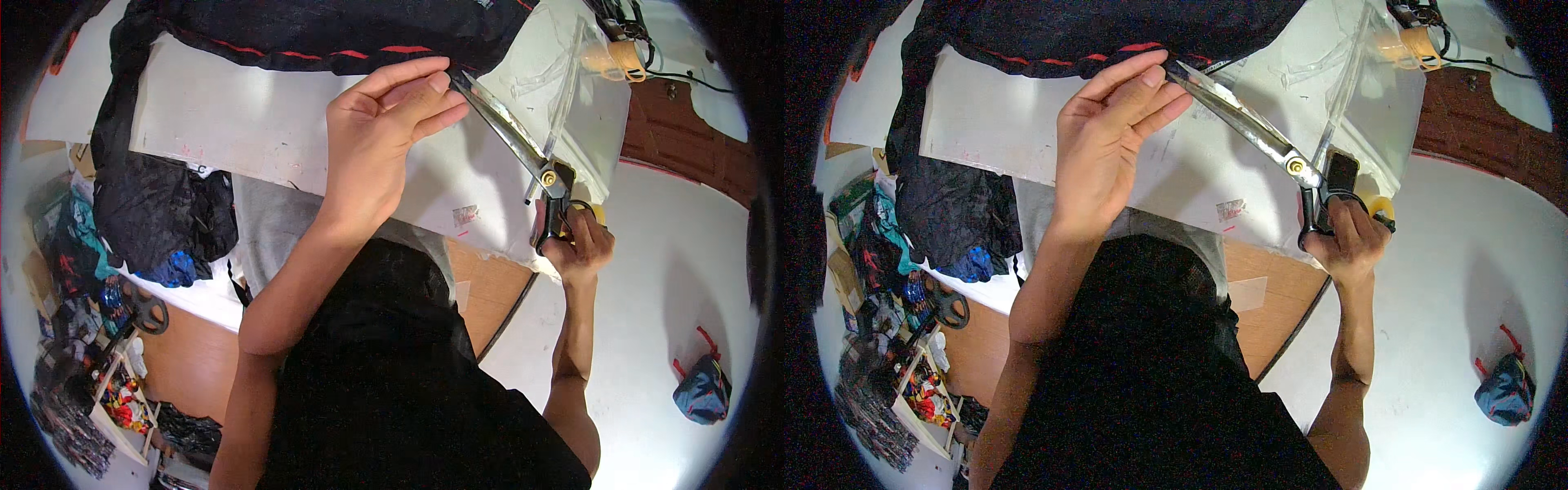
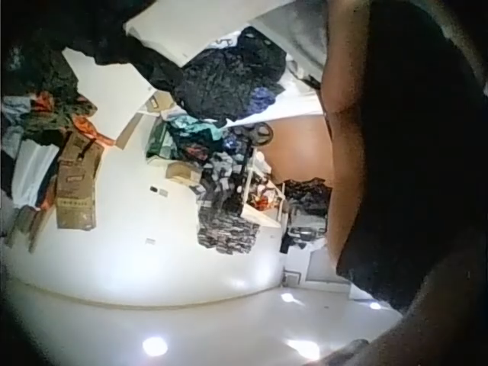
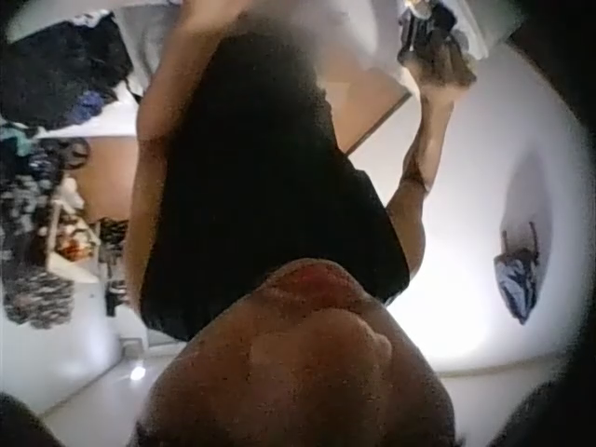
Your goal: Cutting and trimming labels and fabric from a black jersey using scissors.
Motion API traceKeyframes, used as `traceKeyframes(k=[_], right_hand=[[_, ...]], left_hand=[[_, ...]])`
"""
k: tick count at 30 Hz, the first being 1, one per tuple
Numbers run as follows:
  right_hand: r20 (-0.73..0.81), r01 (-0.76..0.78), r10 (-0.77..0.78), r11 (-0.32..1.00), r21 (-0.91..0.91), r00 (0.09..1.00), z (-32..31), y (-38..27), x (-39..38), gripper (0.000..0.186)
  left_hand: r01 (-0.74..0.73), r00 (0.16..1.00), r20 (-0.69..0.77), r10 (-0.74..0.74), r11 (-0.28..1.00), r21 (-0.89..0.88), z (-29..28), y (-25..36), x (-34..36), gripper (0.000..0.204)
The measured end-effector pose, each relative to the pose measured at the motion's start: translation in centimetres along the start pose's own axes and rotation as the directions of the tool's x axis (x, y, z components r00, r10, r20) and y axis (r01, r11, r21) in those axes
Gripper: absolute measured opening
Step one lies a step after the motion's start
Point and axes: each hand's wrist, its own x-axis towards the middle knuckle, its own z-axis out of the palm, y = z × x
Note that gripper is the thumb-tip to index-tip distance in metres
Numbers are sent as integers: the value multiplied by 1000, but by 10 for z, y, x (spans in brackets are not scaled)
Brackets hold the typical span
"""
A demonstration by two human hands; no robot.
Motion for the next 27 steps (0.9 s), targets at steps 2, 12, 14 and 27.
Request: traceKeyframes(k=[2, 12, 14, 27], right_hand=[[-18, 8, -9, 999, -38, 1000, 1, -1, 1, 18], [6, 46, -46, 993, -113, 999, -6, 7, 0, 22], [41, 26, -21, 993, -118, 999, -9, 9, 0, 22], [31, 57, -53, 988, -146, 998, -10, 16, -4, 29]], left_hand=[[1, 1000, -5, -1, 1000, -5, 0, 0, 0, 22], [54, 998, -46, -52, 998, 27, 3, 2, -3, 23], [54, 997, -53, -52, 998, 34, 4, 2, -3, 23], [133, 989, -71, -130, 990, 44, 5, 2, -5, 23]])
